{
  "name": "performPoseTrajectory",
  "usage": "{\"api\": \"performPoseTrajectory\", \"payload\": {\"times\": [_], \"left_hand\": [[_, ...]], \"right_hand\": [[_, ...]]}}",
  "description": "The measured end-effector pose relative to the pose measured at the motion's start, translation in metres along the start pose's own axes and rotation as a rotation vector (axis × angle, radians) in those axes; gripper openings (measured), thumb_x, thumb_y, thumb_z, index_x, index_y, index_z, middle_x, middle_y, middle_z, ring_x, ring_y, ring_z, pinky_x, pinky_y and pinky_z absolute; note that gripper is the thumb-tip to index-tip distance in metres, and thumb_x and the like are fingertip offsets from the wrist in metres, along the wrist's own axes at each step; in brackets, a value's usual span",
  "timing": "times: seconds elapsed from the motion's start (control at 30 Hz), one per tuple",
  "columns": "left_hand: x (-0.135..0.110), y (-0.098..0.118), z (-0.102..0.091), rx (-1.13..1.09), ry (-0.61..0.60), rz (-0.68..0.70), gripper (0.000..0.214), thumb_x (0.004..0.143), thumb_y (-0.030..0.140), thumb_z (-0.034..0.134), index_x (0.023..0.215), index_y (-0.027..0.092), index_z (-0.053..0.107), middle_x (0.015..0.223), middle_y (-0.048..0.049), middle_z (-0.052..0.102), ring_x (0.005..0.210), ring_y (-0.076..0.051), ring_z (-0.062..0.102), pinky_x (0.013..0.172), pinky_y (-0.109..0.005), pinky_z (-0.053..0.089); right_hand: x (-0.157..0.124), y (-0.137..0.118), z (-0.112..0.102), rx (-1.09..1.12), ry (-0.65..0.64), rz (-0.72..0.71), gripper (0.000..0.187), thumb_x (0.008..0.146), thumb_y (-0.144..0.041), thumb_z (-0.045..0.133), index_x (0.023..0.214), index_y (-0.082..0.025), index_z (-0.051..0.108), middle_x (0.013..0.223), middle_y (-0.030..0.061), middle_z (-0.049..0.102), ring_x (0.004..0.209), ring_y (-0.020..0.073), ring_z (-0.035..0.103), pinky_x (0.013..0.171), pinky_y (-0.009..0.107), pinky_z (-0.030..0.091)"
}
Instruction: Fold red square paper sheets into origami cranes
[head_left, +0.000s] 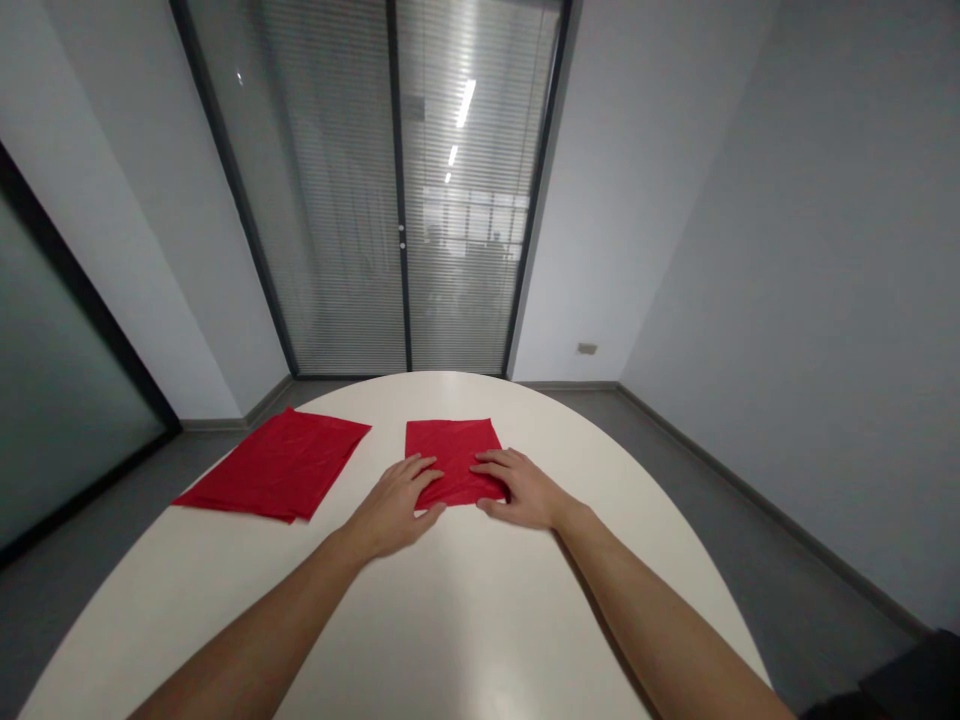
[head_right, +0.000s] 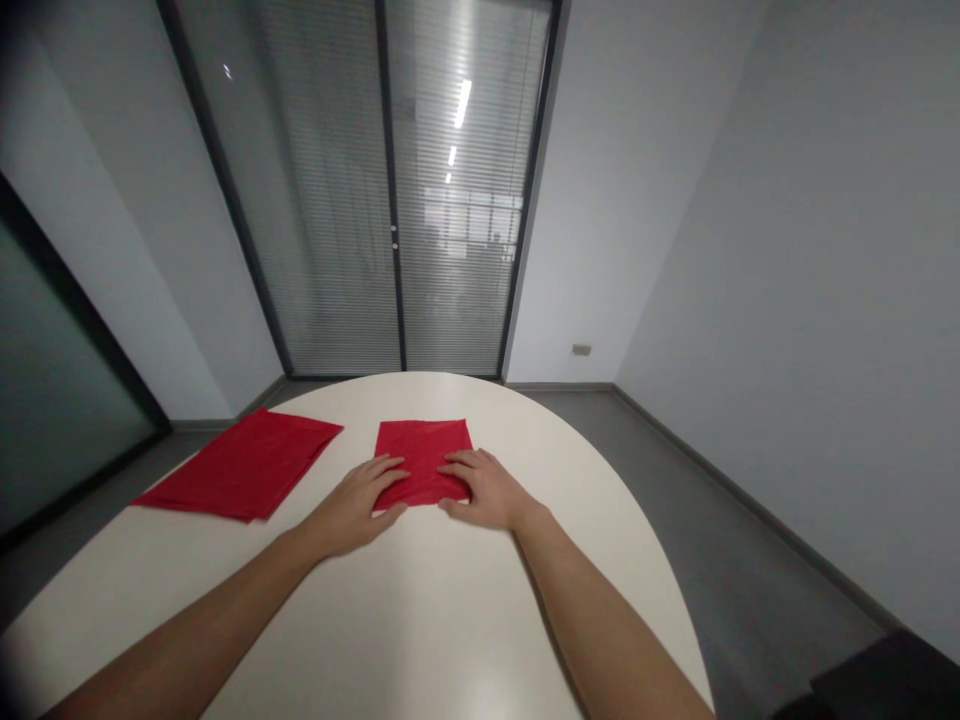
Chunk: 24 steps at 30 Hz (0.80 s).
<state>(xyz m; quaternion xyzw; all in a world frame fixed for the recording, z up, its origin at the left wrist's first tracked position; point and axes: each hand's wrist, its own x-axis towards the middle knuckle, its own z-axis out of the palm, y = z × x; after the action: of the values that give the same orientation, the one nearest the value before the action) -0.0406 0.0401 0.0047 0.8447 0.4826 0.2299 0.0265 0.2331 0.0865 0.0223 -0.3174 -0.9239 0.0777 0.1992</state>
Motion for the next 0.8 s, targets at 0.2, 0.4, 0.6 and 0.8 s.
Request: {"api": "performPoseTrajectory", "payload": {"times": [0.2, 0.4, 0.6, 0.8], "left_hand": [[0.0, -0.002, 0.004, 0.001, -0.049, -0.036, 0.054, 0.094, 0.048, 0.054, 0.142, 0.022, 0.055, 0.153, -0.0122, 0.047, 0.145, -0.036, 0.036, 0.118, -0.056, 0.033], [-0.002, 0.001, 0.005, 0.053, -0.054, -0.046, 0.053, 0.095, 0.044, 0.052, 0.142, 0.02, 0.055, 0.152, -0.0119, 0.048, 0.144, -0.034, 0.039, 0.119, -0.053, 0.031], [-0.004, 0.006, 0.003, 0.082, -0.07, -0.039, 0.052, 0.095, 0.04, 0.052, 0.142, 0.019, 0.055, 0.152, -0.0133, 0.048, 0.142, -0.033, 0.041, 0.119, -0.052, 0.031], [-0.003, 0.005, 0.003, 0.069, -0.052, -0.015, 0.051, 0.093, 0.038, 0.054, 0.14, 0.019, 0.057, 0.151, -0.0127, 0.05, 0.142, -0.031, 0.043, 0.118, -0.052, 0.032]], "right_hand": [[0.0, 0.003, 0.006, 0.004, 0.065, -0.039, 0.054, 0.084, -0.045, 0.069, 0.131, -0.019, 0.063, 0.135, 0.0152, 0.062, 0.124, 0.0315, 0.058, 0.107, 0.049, 0.043], [-0.002, -0.002, 0.01, -0.019, 0.084, -0.032, 0.052, 0.084, -0.042, 0.069, 0.13, -0.018, 0.063, 0.134, 0.0154, 0.063, 0.124, 0.0313, 0.058, 0.107, 0.049, 0.043], [-0.003, -0.01, 0.004, -0.059, 0.047, -0.062, 0.051, 0.087, -0.04, 0.065, 0.131, -0.014, 0.06, 0.135, 0.0181, 0.06, 0.124, 0.0313, 0.056, 0.107, 0.049, 0.043], [-0.004, -0.012, 0.004, -0.054, 0.05, -0.038, 0.052, 0.086, -0.04, 0.066, 0.13, -0.015, 0.061, 0.134, 0.0172, 0.062, 0.124, 0.0313, 0.057, 0.108, 0.049, 0.042]]}}
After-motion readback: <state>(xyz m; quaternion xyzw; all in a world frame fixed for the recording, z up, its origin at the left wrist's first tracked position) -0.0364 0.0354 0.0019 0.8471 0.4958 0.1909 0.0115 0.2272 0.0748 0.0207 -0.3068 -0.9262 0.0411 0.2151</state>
